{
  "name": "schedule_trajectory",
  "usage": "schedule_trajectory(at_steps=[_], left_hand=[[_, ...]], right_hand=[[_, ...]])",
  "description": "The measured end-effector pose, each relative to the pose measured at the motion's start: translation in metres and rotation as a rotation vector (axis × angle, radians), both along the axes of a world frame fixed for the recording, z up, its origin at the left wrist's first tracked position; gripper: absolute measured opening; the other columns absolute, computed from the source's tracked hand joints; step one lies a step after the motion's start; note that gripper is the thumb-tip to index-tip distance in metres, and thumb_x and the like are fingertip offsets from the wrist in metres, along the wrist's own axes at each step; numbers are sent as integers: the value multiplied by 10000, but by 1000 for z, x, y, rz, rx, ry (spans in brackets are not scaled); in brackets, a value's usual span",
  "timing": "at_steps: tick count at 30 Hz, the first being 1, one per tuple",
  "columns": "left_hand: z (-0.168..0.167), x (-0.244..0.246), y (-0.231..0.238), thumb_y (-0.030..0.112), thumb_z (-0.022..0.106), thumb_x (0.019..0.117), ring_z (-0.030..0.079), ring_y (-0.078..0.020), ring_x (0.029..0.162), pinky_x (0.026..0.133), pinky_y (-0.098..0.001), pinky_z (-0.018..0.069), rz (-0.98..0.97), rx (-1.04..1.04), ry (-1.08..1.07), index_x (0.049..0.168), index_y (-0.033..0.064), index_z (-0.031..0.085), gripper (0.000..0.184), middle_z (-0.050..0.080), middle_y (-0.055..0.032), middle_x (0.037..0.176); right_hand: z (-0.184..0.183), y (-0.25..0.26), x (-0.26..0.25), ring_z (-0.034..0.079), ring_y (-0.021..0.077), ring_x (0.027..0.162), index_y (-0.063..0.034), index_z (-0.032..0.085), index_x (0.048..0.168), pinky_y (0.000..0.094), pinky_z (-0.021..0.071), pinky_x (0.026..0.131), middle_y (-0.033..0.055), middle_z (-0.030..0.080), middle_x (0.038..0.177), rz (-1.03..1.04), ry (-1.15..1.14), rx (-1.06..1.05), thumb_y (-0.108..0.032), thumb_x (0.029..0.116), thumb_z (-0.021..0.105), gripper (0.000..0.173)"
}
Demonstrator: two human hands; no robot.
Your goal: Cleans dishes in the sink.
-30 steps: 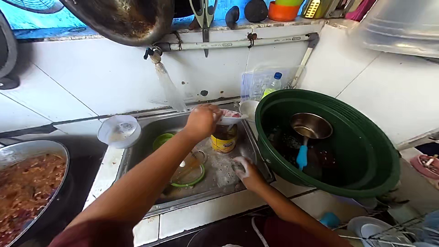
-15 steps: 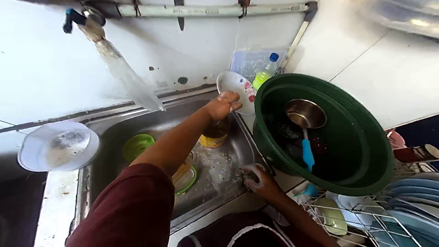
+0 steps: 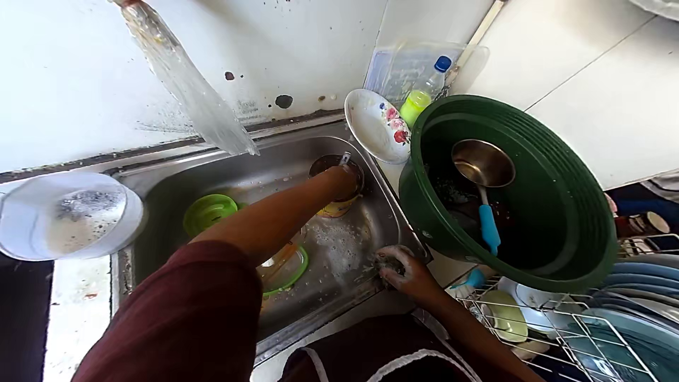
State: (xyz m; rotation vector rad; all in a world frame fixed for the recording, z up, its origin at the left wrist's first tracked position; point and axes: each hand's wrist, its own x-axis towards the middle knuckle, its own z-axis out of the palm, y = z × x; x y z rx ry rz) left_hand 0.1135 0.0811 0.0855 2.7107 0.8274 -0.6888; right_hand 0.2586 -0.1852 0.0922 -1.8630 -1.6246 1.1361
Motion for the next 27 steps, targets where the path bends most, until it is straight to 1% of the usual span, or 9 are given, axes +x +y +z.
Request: schedule_trajectory(at_steps=[5, 8, 9, 11, 13, 17, 20, 24, 27], left_hand=[[-28, 23, 5, 141, 645, 972, 513, -461, 1318, 1065, -612, 435, 357, -6, 191, 1279, -103, 596, 395, 545, -293, 1385], [-48, 19, 0, 177, 631, 980, 432, -423, 1418, 1175, -552, 346, 568, -62, 183, 1375, -112, 511, 504, 475, -283, 1480], [-57, 17, 1, 215, 633, 976, 441, -418, 1413, 1160, -561, 365, 575, -40, 204, 1372, -95, 521, 515, 482, -272, 1477], [-60, 12, -1, 241, 639, 969, 551, -437, 1275, 1018, -624, 454, 384, 59, 363, 1226, -69, 634, 403, 588, -267, 1337], [-40, 4, -6, 264, 642, 974, 594, -457, 1186, 925, -664, 478, 307, 70, 418, 1162, -37, 672, 357, 630, -272, 1243], [7, -13, -8, 193, 678, 941, 640, -462, 1068, 862, -681, 497, 235, 83, 382, 1049, -28, 707, 248, 677, -262, 1102], [52, -22, -15, 195, 675, 949, 649, -448, 1057, 851, -667, 495, 270, 93, 344, 1021, -41, 697, 248, 683, -250, 1089], [97, -48, -33, 187, 661, 960, 647, -456, 1076, 818, -689, 500, 319, 120, 246, 1067, -9, 696, 226, 682, -245, 1101], [104, -85, -44, 179, 604, 1007, 673, -422, 1006, 824, -665, 515, 337, 63, 90, 1120, 34, 694, 204, 694, -209, 1044]], right_hand=[[5, -1, 8, 575, 208, 1299, -97, 656, 1336, 395, 469, 1104, 125, 617, 1386, -9, -25, -33, -245, 944, 690, 421], [4, -7, 18, 585, 218, 1283, -104, 664, 1325, 411, 479, 1093, 127, 625, 1370, -32, -37, -27, -256, 934, 696, 421], [4, -9, 20, 585, 223, 1283, -107, 664, 1328, 417, 479, 1092, 129, 625, 1370, -35, -40, -26, -260, 936, 697, 422], [3, -12, 24, 580, 221, 1288, -125, 662, 1332, 421, 474, 1098, 116, 622, 1374, -35, -43, -30, -276, 941, 692, 420], [3, -14, 27, 581, 210, 1286, -130, 666, 1328, 409, 472, 1101, 109, 624, 1373, -36, -30, -22, -282, 939, 690, 418], [3, -17, 31, 579, 197, 1287, -122, 661, 1331, 391, 470, 1103, 109, 623, 1375, -41, 7, -17, -267, 950, 688, 409], [5, -11, 30, 572, 208, 1300, -101, 665, 1322, 394, 464, 1112, 116, 624, 1373, -54, 27, 0, -242, 950, 696, 399], [11, 0, 22, 574, 202, 1297, -73, 657, 1324, 387, 455, 1120, 127, 629, 1367, -5, 44, 22, -221, 954, 693, 400], [15, 9, 13, 578, 203, 1297, -64, 643, 1339, 388, 452, 1124, 133, 629, 1370, 13, 47, 13, -196, 952, 697, 413]])
